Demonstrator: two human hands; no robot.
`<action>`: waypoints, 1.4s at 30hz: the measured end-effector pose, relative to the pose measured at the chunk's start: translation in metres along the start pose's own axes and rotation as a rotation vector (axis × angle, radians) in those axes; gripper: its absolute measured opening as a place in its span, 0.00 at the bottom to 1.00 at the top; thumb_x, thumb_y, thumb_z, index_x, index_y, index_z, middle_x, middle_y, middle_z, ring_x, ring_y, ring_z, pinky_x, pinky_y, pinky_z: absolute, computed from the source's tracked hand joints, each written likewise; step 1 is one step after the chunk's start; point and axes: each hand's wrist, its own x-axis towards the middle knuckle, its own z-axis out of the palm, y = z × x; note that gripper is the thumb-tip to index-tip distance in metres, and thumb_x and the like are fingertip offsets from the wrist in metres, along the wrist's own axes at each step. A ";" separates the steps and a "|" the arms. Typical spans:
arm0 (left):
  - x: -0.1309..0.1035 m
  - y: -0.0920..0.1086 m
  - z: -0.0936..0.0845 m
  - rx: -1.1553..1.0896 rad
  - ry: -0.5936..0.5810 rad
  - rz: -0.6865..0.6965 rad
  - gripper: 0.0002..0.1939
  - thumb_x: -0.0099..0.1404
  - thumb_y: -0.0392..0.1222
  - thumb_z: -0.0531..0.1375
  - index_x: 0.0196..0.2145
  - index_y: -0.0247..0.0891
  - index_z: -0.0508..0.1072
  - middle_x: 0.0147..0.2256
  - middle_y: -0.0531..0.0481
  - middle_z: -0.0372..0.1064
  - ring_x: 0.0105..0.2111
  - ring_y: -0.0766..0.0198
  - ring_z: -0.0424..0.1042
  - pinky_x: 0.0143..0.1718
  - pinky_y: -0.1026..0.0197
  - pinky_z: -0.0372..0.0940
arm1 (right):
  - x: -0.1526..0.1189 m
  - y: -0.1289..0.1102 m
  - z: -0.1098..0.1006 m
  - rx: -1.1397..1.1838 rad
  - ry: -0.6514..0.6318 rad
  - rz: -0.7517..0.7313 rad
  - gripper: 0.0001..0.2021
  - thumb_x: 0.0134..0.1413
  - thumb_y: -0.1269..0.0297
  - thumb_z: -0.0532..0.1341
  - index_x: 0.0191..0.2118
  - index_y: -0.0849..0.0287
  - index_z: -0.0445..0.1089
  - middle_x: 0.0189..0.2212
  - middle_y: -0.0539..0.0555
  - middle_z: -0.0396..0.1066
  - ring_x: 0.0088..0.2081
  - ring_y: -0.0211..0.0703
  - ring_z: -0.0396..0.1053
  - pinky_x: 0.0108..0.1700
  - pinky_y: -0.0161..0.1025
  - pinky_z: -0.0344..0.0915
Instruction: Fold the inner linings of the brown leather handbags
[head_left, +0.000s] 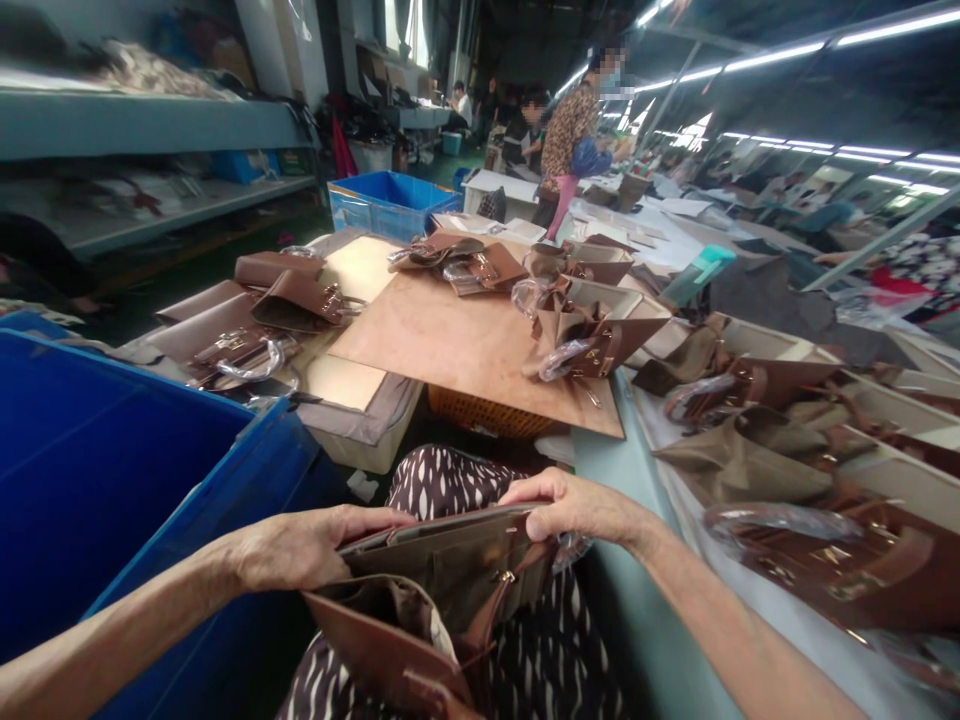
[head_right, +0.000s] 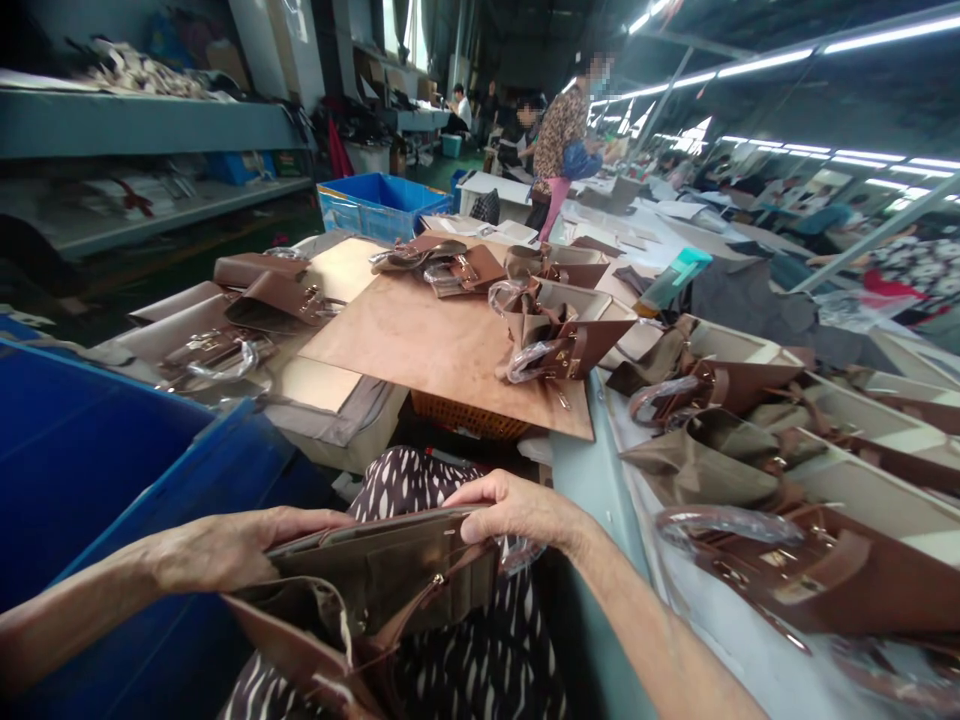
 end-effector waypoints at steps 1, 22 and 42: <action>0.000 -0.001 0.000 -0.014 -0.007 0.007 0.31 0.53 0.32 0.58 0.56 0.43 0.60 0.48 0.54 0.68 0.48 0.57 0.66 0.47 0.65 0.61 | 0.000 0.001 0.000 0.000 -0.007 0.004 0.17 0.43 0.65 0.62 0.43 0.60 0.71 0.35 0.48 0.69 0.34 0.35 0.66 0.36 0.29 0.62; 0.000 -0.004 0.007 -0.167 -0.047 -0.010 0.30 0.54 0.28 0.56 0.55 0.41 0.62 0.48 0.49 0.69 0.47 0.54 0.67 0.46 0.60 0.63 | 0.002 0.000 0.011 0.063 -0.008 0.042 0.13 0.49 0.64 0.59 0.41 0.63 0.71 0.34 0.52 0.73 0.37 0.42 0.71 0.41 0.36 0.66; 0.002 -0.018 0.010 -0.208 -0.016 -0.018 0.28 0.54 0.32 0.58 0.54 0.39 0.64 0.47 0.48 0.69 0.48 0.53 0.66 0.47 0.59 0.62 | 0.003 -0.004 0.019 -0.183 0.144 -0.010 0.09 0.49 0.65 0.57 0.34 0.62 0.72 0.33 0.50 0.69 0.32 0.39 0.68 0.31 0.31 0.64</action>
